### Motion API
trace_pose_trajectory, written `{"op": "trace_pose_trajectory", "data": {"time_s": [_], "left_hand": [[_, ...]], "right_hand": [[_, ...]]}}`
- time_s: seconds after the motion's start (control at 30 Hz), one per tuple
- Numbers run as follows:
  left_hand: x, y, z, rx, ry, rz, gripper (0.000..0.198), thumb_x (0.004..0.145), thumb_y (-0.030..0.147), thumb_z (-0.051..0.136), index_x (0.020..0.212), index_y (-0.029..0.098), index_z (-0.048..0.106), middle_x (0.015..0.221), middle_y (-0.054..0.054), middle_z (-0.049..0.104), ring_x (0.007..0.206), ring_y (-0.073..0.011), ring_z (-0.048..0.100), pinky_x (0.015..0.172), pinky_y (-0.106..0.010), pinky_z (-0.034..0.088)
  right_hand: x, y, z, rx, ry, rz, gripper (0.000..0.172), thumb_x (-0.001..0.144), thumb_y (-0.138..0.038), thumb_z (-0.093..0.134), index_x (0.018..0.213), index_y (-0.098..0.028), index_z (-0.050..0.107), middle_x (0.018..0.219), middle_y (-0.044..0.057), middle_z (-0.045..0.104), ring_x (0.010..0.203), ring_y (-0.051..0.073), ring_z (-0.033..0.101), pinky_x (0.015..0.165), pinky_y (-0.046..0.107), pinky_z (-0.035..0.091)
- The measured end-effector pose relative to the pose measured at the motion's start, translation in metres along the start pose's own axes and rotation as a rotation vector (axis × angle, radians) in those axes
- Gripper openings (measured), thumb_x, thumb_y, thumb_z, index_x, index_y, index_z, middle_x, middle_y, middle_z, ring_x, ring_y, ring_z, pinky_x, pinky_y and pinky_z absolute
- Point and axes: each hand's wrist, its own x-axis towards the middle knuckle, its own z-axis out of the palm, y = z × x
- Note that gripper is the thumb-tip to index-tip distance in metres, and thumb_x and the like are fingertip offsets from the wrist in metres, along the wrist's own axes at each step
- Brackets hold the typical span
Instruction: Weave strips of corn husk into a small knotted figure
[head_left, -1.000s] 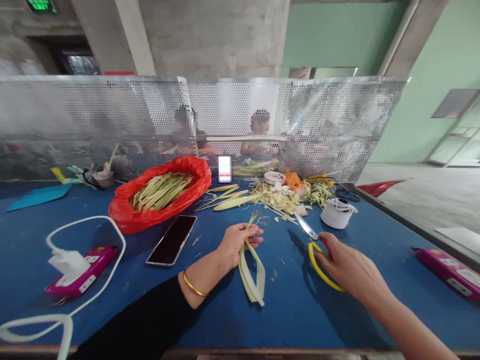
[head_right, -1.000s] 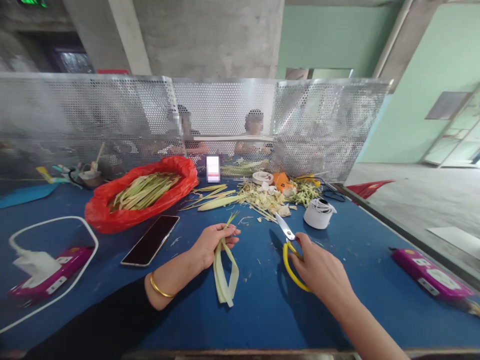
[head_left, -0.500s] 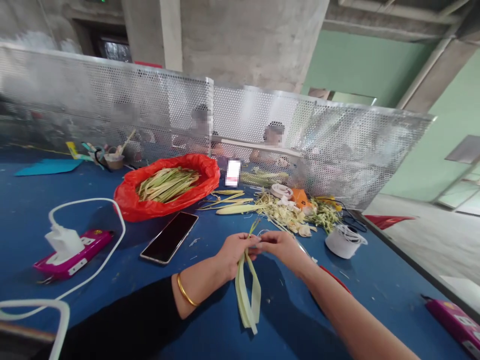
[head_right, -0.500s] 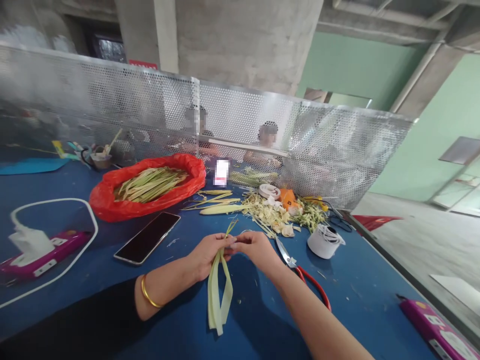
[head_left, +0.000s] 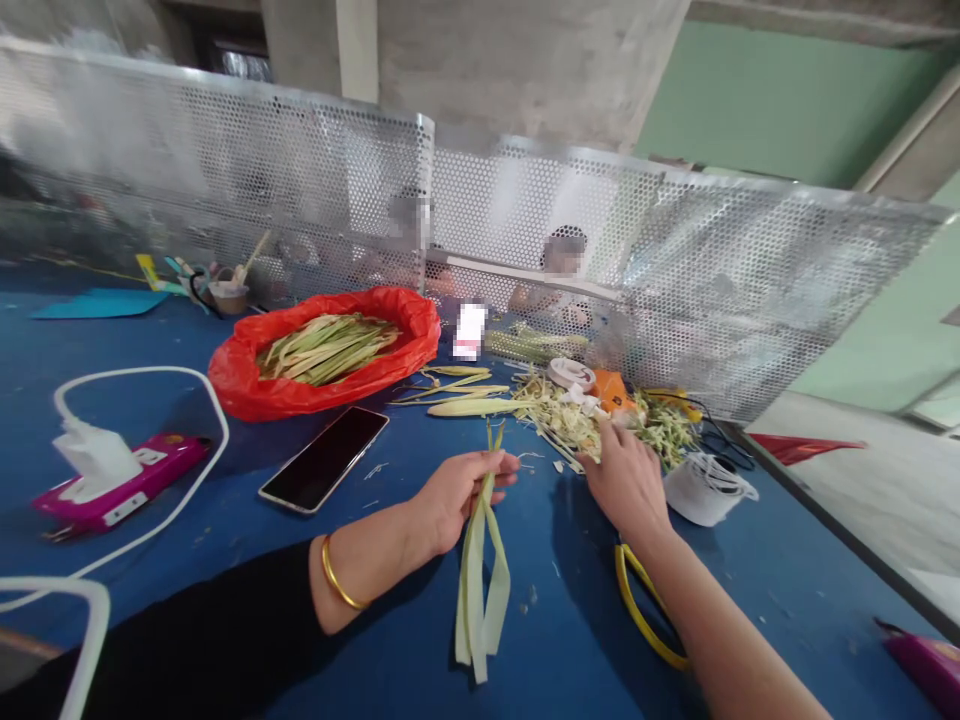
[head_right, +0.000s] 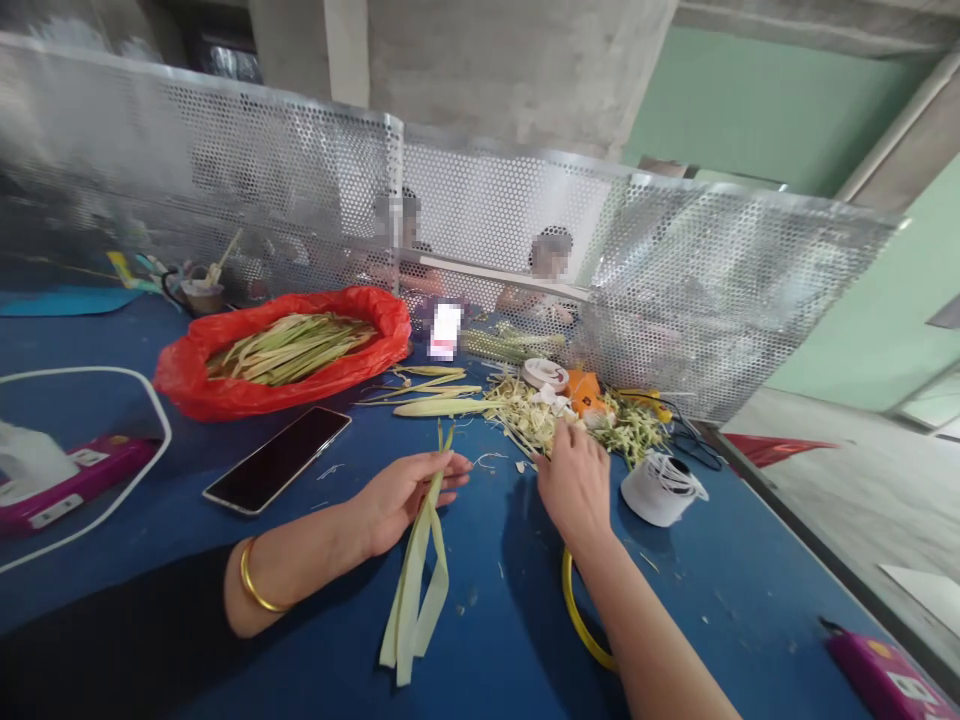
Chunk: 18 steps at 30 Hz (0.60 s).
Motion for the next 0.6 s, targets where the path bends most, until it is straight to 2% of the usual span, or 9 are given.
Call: {"op": "trace_pose_trajectory", "data": {"time_s": [0.03, 0.1, 0.17, 0.23, 0.3, 0.37, 0.47, 0.53, 0.6], "left_hand": [[-0.001, 0.001, 0.000, -0.001, -0.012, 0.033, 0.021, 0.081, 0.031, 0.066, 0.089, 0.014, 0.072, 0.111, -0.010, 0.070, 0.104, -0.0192, 0.063, 0.080, -0.023, 0.049], [-0.002, 0.003, 0.000, -0.022, -0.034, 0.086, 0.024, 0.078, 0.033, 0.069, 0.093, 0.014, 0.073, 0.114, -0.010, 0.069, 0.113, -0.0216, 0.059, 0.085, -0.024, 0.046], [-0.004, 0.003, 0.001, -0.054, -0.050, 0.119, 0.025, 0.076, 0.033, 0.071, 0.093, 0.015, 0.073, 0.116, -0.011, 0.068, 0.117, -0.0233, 0.056, 0.086, -0.026, 0.046], [-0.005, 0.002, 0.001, -0.052, -0.060, 0.125, 0.026, 0.075, 0.033, 0.071, 0.093, 0.015, 0.073, 0.120, -0.012, 0.066, 0.120, -0.0235, 0.053, 0.086, -0.026, 0.046], [-0.006, 0.002, 0.001, 0.016, -0.050, 0.131, 0.031, 0.078, 0.037, 0.069, 0.099, 0.014, 0.072, 0.121, -0.012, 0.065, 0.118, -0.0228, 0.054, 0.086, -0.027, 0.046], [-0.007, 0.003, 0.001, 0.136, 0.001, 0.185, 0.041, 0.084, 0.045, 0.060, 0.109, 0.014, 0.067, 0.116, -0.013, 0.067, 0.105, -0.0221, 0.061, 0.083, -0.029, 0.048], [-0.009, 0.006, 0.000, 0.337, 0.098, 0.378, 0.052, 0.089, 0.052, 0.048, 0.126, 0.016, 0.057, 0.103, -0.011, 0.070, 0.079, -0.0187, 0.067, 0.074, -0.030, 0.049], [-0.009, 0.009, -0.001, 0.433, 0.045, 0.455, 0.053, 0.089, 0.051, 0.048, 0.131, 0.019, 0.054, 0.099, -0.010, 0.070, 0.074, -0.0181, 0.067, 0.071, -0.030, 0.050], [-0.008, 0.011, -0.001, 0.470, -0.092, 0.435, 0.050, 0.089, 0.048, 0.050, 0.130, 0.020, 0.056, 0.101, -0.009, 0.071, 0.077, -0.0191, 0.068, 0.071, -0.029, 0.050]], "right_hand": [[-0.005, -0.008, 0.001, 0.038, -0.082, -0.030, 0.034, 0.083, -0.031, 0.056, 0.111, -0.013, 0.064, 0.118, 0.019, 0.064, 0.112, 0.035, 0.055, 0.095, 0.047, 0.038], [-0.021, -0.028, 0.010, 0.359, -0.350, -0.087, 0.028, 0.086, -0.040, 0.054, 0.099, -0.019, 0.068, 0.102, 0.011, 0.071, 0.097, 0.027, 0.063, 0.087, 0.038, 0.045], [-0.041, -0.048, 0.022, 0.686, -0.590, -0.097, 0.024, 0.082, -0.040, 0.059, 0.092, -0.020, 0.067, 0.091, 0.006, 0.072, 0.087, 0.023, 0.066, 0.079, 0.033, 0.049], [-0.059, -0.063, 0.032, 0.829, -0.627, -0.026, 0.019, 0.078, -0.038, 0.064, 0.078, -0.019, 0.063, 0.070, 0.001, 0.067, 0.067, 0.017, 0.063, 0.065, 0.028, 0.049], [-0.068, -0.070, 0.036, 0.936, -0.670, 0.099, 0.023, 0.076, -0.040, 0.065, 0.069, -0.019, 0.059, 0.059, -0.002, 0.060, 0.053, 0.013, 0.058, 0.055, 0.025, 0.046], [-0.067, -0.070, 0.032, 1.010, -0.693, 0.246, 0.025, 0.072, -0.041, 0.068, 0.069, -0.017, 0.060, 0.056, -0.003, 0.059, 0.046, 0.010, 0.053, 0.049, 0.023, 0.043], [-0.056, -0.063, 0.019, 1.093, -0.698, 0.413, 0.028, 0.067, -0.040, 0.074, 0.073, -0.015, 0.063, 0.054, -0.003, 0.059, 0.040, 0.007, 0.050, 0.044, 0.019, 0.039], [-0.050, -0.059, 0.012, 1.125, -0.749, 0.458, 0.029, 0.065, -0.039, 0.076, 0.073, -0.015, 0.063, 0.052, -0.003, 0.058, 0.038, 0.006, 0.048, 0.040, 0.018, 0.037], [-0.047, -0.057, 0.007, 1.122, -0.853, 0.454, 0.030, 0.065, -0.040, 0.077, 0.072, -0.014, 0.062, 0.050, -0.004, 0.057, 0.035, 0.005, 0.047, 0.037, 0.017, 0.034]]}}
